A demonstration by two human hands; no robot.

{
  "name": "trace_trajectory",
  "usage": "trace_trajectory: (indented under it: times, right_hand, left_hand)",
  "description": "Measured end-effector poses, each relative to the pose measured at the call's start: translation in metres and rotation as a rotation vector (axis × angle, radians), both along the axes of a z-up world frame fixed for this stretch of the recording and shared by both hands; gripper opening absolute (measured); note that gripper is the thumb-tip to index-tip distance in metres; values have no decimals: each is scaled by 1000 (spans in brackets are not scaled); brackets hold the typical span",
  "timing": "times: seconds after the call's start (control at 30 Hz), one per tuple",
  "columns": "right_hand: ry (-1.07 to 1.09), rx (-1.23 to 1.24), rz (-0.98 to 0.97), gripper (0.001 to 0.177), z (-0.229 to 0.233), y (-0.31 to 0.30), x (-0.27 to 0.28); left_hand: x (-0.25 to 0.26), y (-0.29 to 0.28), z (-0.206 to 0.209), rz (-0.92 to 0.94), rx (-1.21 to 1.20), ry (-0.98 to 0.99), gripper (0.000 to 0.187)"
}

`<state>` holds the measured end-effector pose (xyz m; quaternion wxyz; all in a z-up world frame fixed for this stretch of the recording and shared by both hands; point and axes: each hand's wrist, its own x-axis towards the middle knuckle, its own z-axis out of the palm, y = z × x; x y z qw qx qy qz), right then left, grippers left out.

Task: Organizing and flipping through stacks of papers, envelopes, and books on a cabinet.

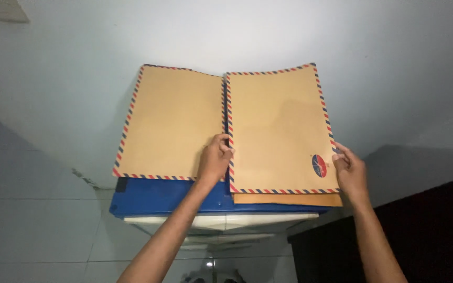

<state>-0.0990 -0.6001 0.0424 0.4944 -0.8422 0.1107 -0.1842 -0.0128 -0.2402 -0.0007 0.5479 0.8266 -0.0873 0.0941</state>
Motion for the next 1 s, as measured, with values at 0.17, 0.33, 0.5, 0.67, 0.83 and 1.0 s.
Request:
trace_trajectory:
  times: [0.17, 0.33, 0.5, 0.67, 0.83, 1.0]
  right_hand:
    - [87, -152, -54, 40, -47, -50, -2]
    - [65, -267, -40, 39, -62, -57, 1]
    - [48, -531, -66, 37, -61, -45, 3]
    - [97, -762, -196, 36, -44, -9, -1]
    - [-75, -904, -134, 38, 13, 76, -6]
    - [-142, -789, 126, 37, 23, 155, 10]
  left_hand:
    - [-7, -25, -27, -33, 48, 15, 41]
    - [-8, -29, -25, -29, 62, 85, 42]
    - [-14, -23, -12, -9, 138, 118, 42]
    - [-16, -11, -6, 5, 200, -19, 41]
    - [-18, 34, 25, 61, 180, -53, 38]
    - [-1, 110, 25, 270, 348, -253, 33]
